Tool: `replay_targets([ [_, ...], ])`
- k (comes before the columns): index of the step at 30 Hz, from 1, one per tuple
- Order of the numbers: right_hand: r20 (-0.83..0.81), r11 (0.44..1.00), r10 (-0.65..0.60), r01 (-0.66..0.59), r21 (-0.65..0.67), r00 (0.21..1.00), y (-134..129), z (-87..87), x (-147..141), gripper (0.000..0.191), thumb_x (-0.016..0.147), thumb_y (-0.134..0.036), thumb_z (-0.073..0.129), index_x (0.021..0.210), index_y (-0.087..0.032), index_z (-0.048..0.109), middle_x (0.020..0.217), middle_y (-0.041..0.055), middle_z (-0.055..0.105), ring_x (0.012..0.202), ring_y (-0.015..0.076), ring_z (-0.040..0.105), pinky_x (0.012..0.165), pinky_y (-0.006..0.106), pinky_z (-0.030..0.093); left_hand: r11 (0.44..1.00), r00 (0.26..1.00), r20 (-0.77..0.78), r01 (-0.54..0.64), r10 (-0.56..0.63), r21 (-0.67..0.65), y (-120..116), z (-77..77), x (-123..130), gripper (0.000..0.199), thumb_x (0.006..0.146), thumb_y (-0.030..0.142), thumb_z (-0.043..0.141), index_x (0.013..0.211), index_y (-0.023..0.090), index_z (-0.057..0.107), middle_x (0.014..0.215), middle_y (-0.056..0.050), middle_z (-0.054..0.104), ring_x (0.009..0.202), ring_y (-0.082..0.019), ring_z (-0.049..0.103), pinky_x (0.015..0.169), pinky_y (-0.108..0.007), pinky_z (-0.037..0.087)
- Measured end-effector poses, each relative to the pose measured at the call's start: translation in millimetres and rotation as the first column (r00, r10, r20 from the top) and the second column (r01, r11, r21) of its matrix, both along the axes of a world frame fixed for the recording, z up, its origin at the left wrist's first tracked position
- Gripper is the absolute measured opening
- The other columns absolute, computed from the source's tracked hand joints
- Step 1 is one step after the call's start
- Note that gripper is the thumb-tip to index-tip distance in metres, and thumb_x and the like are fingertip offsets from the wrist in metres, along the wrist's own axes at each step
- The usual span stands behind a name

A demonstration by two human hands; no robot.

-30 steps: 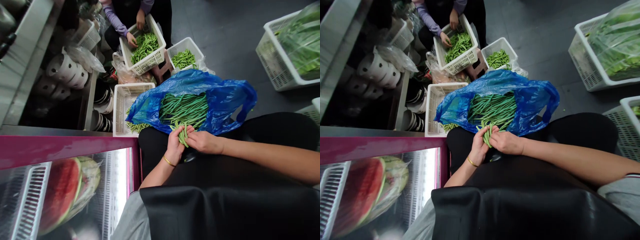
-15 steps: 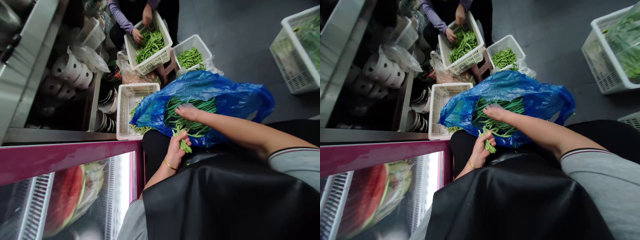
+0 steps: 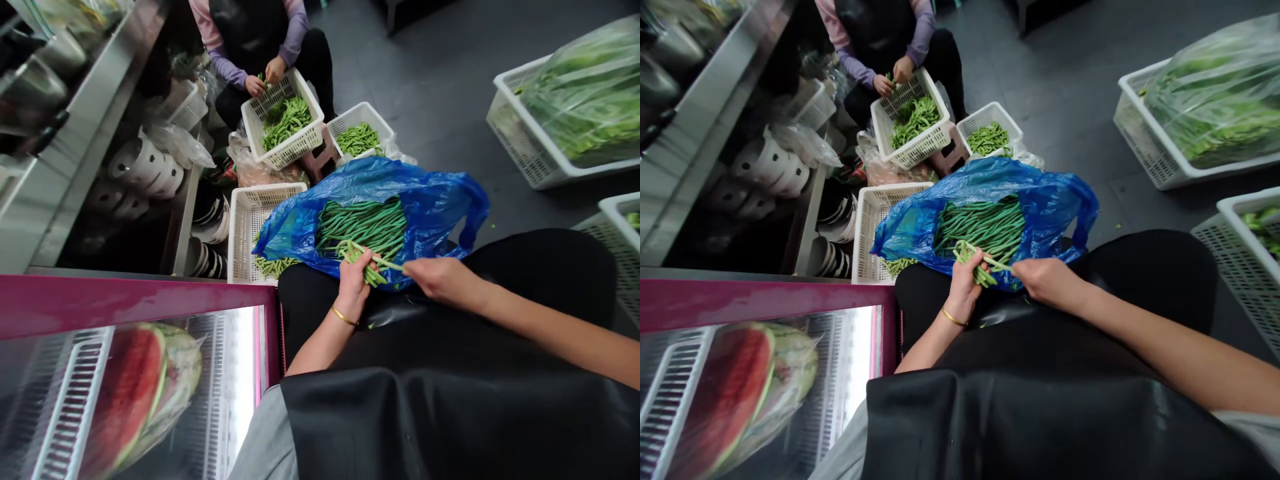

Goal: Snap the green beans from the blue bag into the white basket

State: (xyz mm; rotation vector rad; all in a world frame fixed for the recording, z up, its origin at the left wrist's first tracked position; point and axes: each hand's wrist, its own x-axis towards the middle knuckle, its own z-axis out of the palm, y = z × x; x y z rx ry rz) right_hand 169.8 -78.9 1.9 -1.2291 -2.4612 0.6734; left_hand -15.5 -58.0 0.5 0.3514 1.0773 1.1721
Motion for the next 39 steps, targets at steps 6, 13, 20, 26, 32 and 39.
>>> replay_targets([
  [6, 0.084, 0.880, 0.315, -0.257, -0.399, 0.945, 23.5, 0.5, 11.2, 0.008, 0.070, -0.028, 0.066, 0.068, -0.020, 0.069, 0.064, 0.0040, 0.067, 0.056, 0.0179, 0.061, 0.047, 0.025, 0.039, 0.967, 0.965, -0.152, 0.231, -0.214, 0.108, -16.7, 18.5, -17.9, 0.036, 0.065, 0.036, 0.077, 0.091, 0.015, 0.062, 0.062, 0.000, 0.061, 0.048, -0.007, 0.050, 0.049, -0.022, 0.038],
  [13, -0.535, 0.708, -0.499, -0.035, -0.705, 0.682, 52.4, 36.9, -12.8, 0.040, 0.077, -0.059, 0.058, 0.075, -0.019, 0.060, 0.050, -0.0022, 0.051, 0.040, 0.0093, 0.042, 0.041, 0.024, 0.034, 0.923, 0.915, -0.144, 0.383, -0.377, 0.021, -30.1, 12.9, -14.1, 0.040, 0.054, 0.028, 0.083, 0.086, 0.013, 0.063, 0.065, -0.001, 0.063, 0.049, -0.008, 0.053, 0.048, -0.021, 0.038],
  [20, -0.536, 0.689, -0.584, 0.024, -0.724, 0.609, 13.8, 41.7, -30.7, 0.029, 0.073, -0.046, 0.071, 0.071, -0.020, 0.058, 0.060, 0.0011, 0.062, 0.053, 0.0143, 0.059, 0.053, 0.028, 0.049, 0.985, 0.998, -0.054, -0.052, 0.044, -0.166, -10.9, -14.5, -28.5, 0.035, 0.062, 0.023, 0.073, 0.090, 0.014, 0.055, 0.055, 0.004, 0.057, 0.045, -0.008, 0.052, 0.049, -0.020, 0.042],
  [26, -0.356, 0.250, -0.788, -0.268, -0.930, 0.503, 32.2, 13.6, -31.2, 0.031, 0.065, -0.037, 0.079, 0.069, -0.015, 0.057, 0.054, -0.0018, 0.058, 0.042, 0.0095, 0.053, 0.040, 0.022, 0.044, 0.910, 0.906, 0.154, 0.408, -0.395, -0.067, -16.9, 0.5, -22.7, 0.038, 0.060, 0.026, 0.076, 0.092, 0.014, 0.060, 0.066, -0.001, 0.064, 0.050, -0.013, 0.060, 0.048, -0.023, 0.045],
  [32, -0.360, 0.187, -0.776, -0.356, -0.916, 0.518, 32.8, 16.4, -24.9, 0.028, 0.066, -0.035, 0.078, 0.072, -0.014, 0.060, 0.051, -0.0039, 0.051, 0.039, 0.0074, 0.046, 0.035, 0.020, 0.035, 0.902, 0.887, 0.181, 0.432, -0.425, 0.002, -18.7, 8.4, -23.2, 0.034, 0.062, 0.026, 0.076, 0.090, 0.016, 0.060, 0.062, 0.001, 0.061, 0.048, -0.011, 0.056, 0.047, -0.023, 0.045],
  [39, -0.433, 0.327, -0.704, -0.284, -0.901, 0.563, 29.9, 18.6, -23.8, 0.033, 0.067, -0.042, 0.077, 0.072, -0.016, 0.058, 0.052, -0.0037, 0.050, 0.041, 0.0082, 0.046, 0.038, 0.022, 0.035, 0.901, 0.891, 0.138, 0.432, -0.432, 0.033, -17.8, 9.9, -21.8, 0.039, 0.062, 0.028, 0.078, 0.093, 0.014, 0.060, 0.064, 0.000, 0.063, 0.052, -0.009, 0.057, 0.052, -0.021, 0.043],
])
